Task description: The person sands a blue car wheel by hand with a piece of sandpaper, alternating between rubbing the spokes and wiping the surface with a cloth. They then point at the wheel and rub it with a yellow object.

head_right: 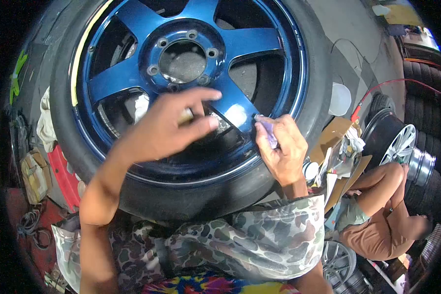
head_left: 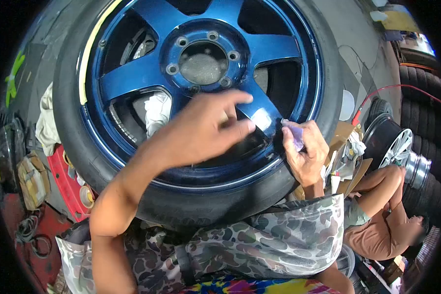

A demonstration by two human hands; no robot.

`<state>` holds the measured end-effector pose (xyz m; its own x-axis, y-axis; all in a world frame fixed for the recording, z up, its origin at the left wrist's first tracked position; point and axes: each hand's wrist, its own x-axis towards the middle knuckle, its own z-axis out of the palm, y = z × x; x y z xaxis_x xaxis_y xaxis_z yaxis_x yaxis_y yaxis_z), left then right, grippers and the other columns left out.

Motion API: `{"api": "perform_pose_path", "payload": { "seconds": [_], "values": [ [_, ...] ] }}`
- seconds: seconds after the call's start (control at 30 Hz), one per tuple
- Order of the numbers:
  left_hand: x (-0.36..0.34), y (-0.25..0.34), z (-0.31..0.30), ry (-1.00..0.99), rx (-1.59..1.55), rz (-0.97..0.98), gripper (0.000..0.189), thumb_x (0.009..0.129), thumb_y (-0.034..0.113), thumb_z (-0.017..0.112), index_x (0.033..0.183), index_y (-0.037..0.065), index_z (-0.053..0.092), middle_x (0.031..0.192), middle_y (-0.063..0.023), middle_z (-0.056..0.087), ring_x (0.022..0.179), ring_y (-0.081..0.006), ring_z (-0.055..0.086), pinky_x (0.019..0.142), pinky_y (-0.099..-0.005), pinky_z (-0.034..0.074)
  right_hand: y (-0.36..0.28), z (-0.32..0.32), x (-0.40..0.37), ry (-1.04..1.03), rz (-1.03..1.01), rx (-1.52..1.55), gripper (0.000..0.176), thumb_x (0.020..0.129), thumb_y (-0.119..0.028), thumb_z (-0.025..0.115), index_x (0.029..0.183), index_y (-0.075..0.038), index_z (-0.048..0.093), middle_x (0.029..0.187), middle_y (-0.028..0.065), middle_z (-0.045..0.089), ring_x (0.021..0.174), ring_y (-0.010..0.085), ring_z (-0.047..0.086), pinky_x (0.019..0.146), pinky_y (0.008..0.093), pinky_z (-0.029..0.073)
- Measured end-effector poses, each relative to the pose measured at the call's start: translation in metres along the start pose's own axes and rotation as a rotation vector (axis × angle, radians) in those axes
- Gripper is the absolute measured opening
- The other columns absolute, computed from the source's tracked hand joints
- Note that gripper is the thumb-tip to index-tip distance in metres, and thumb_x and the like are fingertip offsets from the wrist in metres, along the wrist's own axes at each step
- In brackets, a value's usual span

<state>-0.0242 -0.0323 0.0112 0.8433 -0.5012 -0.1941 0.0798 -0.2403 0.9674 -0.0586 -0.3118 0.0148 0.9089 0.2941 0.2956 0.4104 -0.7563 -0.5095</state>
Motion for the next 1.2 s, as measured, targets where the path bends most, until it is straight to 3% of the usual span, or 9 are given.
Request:
{"api": "perform_pose_path", "payload": {
  "seconds": [0.13, 0.23, 0.33, 0.43, 0.57, 0.6, 0.63, 0.73, 1.2],
  "values": [
    [-0.015, -0.007, 0.053, 0.026, 0.430, 0.044, 0.075, 0.107, 0.024, 0.066, 0.165, -0.005, 0.028, 0.112, -0.0303, 0.071, 0.086, -0.0474, 0.073, 0.077, -0.0538, 0.059, 0.003, 0.001, -0.004, 0.042, 0.038, -0.026, 0.015, 0.087, 0.005, 0.082, 0.102, 0.005, 0.078, 0.086, 0.0143, 0.070, 0.076, 0.0277, 0.070, 0.069, 0.0362, 0.056],
    [-0.017, -0.002, 0.074, -0.162, 0.646, -0.119, 0.074, 0.108, 0.024, 0.062, 0.167, -0.001, 0.026, 0.107, -0.0297, 0.072, 0.085, -0.0462, 0.075, 0.076, -0.0538, 0.063, -0.002, 0.001, -0.001, 0.028, 0.058, -0.007, 0.015, 0.088, 0.005, 0.082, 0.103, 0.005, 0.078, 0.090, 0.0155, 0.071, 0.077, 0.0278, 0.071, 0.070, 0.0361, 0.056],
    [-0.019, -0.005, 0.086, -0.209, 0.662, 0.050, 0.071, 0.108, 0.024, 0.062, 0.166, -0.001, 0.029, 0.101, -0.0268, 0.073, 0.077, -0.0433, 0.076, 0.070, -0.0504, 0.064, -0.001, 0.002, -0.003, 0.008, 0.049, -0.009, 0.016, 0.089, 0.006, 0.082, 0.104, 0.004, 0.079, 0.093, 0.0148, 0.069, 0.078, 0.0272, 0.071, 0.070, 0.0355, 0.057],
    [-0.019, -0.005, 0.085, -0.090, 0.762, 0.052, 0.085, 0.090, 0.002, 0.068, 0.163, -0.014, 0.028, 0.093, -0.0234, 0.071, 0.074, -0.0351, 0.078, 0.064, -0.0393, 0.065, -0.001, 0.000, -0.005, -0.038, 0.014, -0.021, 0.020, 0.089, 0.003, 0.082, 0.110, 0.002, 0.078, 0.091, 0.0140, 0.066, 0.080, 0.0279, 0.071, 0.071, 0.0375, 0.057],
    [-0.020, -0.008, 0.082, -0.041, 0.764, 0.062, 0.086, 0.087, 0.000, 0.070, 0.162, -0.016, 0.030, 0.095, -0.0239, 0.072, 0.075, -0.0331, 0.078, 0.065, -0.0389, 0.065, 0.002, -0.002, -0.009, -0.184, -0.054, -0.033, 0.033, 0.085, 0.000, 0.081, 0.118, -0.001, 0.076, 0.091, 0.0124, 0.063, 0.083, 0.0301, 0.068, 0.075, 0.0410, 0.056],
    [-0.021, -0.007, 0.082, -0.089, 0.758, 0.126, 0.050, 0.108, 0.021, 0.062, 0.146, -0.008, 0.052, 0.094, -0.0230, 0.071, 0.072, -0.0377, 0.076, 0.062, -0.0449, 0.064, 0.002, -0.002, -0.008, -0.217, -0.103, -0.072, 0.039, 0.083, -0.002, 0.081, 0.121, -0.003, 0.075, 0.093, 0.0117, 0.062, 0.085, 0.0310, 0.066, 0.077, 0.0424, 0.054],
    [-0.021, -0.008, 0.081, -0.089, 0.754, 0.125, 0.050, 0.108, 0.021, 0.062, 0.146, -0.008, 0.052, 0.094, -0.0230, 0.071, 0.072, -0.0377, 0.076, 0.062, -0.0449, 0.064, 0.002, -0.002, -0.007, -0.252, -0.151, -0.111, 0.046, 0.080, -0.004, 0.081, 0.125, -0.005, 0.073, 0.094, 0.0111, 0.060, 0.087, 0.0319, 0.064, 0.079, 0.0438, 0.053],
    [-0.020, -0.008, 0.079, -0.035, 0.571, 0.290, 0.028, 0.103, 0.020, 0.068, 0.084, 0.000, 0.065, 0.090, -0.0180, 0.068, 0.073, -0.0362, 0.076, 0.062, -0.0456, 0.064, -0.001, -0.002, -0.002, -0.311, -0.179, -0.163, 0.052, 0.077, -0.005, 0.082, 0.127, -0.006, 0.069, 0.095, 0.0103, 0.056, 0.090, 0.0316, 0.060, 0.081, 0.0438, 0.048],
    [-0.015, -0.022, 0.080, -0.044, 0.627, 0.261, 0.022, 0.104, 0.019, 0.067, 0.093, 0.000, 0.065, 0.095, -0.0177, 0.067, 0.074, -0.0371, 0.074, 0.067, -0.0468, 0.063, -0.002, 0.003, 0.007, -0.335, -0.230, -0.230, 0.054, 0.074, -0.002, 0.082, 0.126, -0.001, 0.067, 0.099, 0.0118, 0.057, 0.092, 0.0321, 0.059, 0.082, 0.0429, 0.047]
  ]
}}
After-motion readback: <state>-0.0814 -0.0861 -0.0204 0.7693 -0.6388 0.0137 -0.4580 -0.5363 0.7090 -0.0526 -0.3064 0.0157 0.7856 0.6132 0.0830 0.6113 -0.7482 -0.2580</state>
